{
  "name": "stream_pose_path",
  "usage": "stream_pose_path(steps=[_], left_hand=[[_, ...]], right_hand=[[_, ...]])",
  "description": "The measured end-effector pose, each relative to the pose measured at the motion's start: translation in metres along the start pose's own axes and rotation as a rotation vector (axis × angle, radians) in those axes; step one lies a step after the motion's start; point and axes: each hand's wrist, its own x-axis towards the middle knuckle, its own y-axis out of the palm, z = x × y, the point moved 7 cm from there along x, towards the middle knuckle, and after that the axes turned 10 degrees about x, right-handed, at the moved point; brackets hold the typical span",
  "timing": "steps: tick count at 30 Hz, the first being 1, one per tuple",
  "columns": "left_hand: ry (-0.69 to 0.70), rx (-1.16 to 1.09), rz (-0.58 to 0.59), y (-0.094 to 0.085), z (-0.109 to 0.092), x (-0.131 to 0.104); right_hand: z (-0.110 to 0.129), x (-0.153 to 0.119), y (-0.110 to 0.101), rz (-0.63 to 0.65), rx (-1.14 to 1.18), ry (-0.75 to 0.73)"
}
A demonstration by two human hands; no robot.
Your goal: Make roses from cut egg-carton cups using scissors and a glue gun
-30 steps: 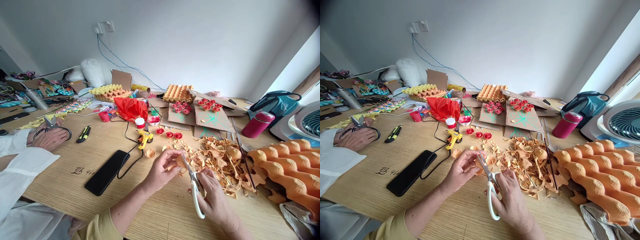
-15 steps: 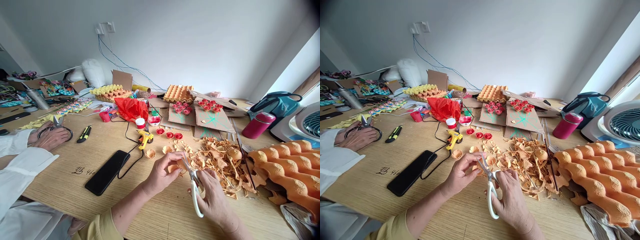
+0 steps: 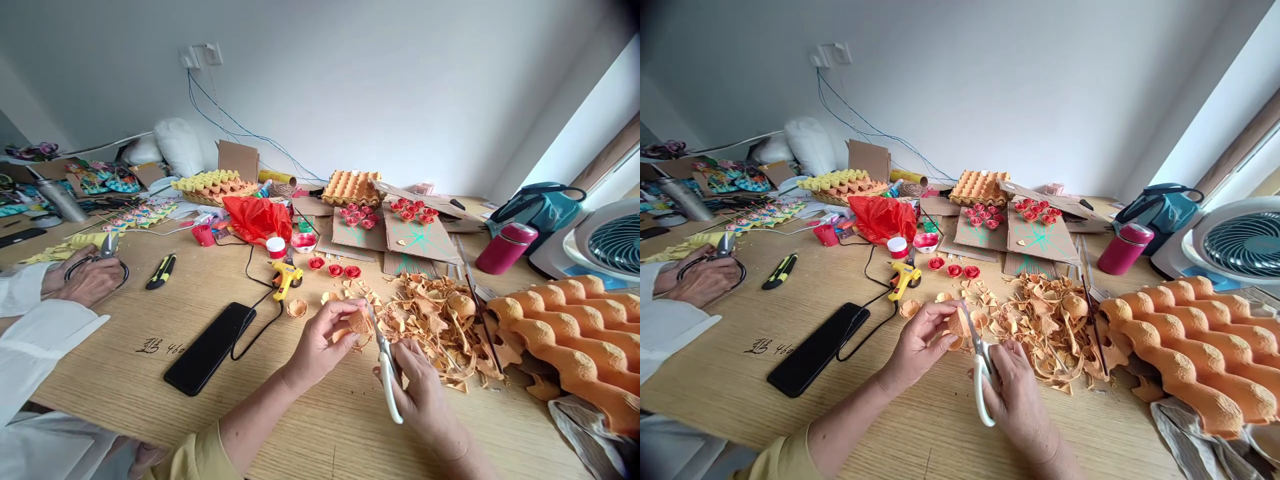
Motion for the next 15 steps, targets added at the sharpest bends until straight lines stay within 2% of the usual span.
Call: stream_pose_path(steps=[4,7,11,15], left_hand=[[-0.241,-0.346,0.05,0.007,0.013,-0.001],[-0.386,-0.613,0.091,0.013,0.018,-0.001],[-0.474,-0.773,0.118,0.017,0.024,-0.001],[-0.508,-0.833,0.165,0.02,0.029,-0.003]], right_hand=[[-0.021,-0.005,-0.012,-0.155,0.28,0.227],[-0.028,-0.005,-0.021,-0.256,0.51,0.315],[-0.021,0.001,-0.024,-0.28,0.656,0.248],[-0.013,0.005,-0.024,-0.278,0.823,0.174]])
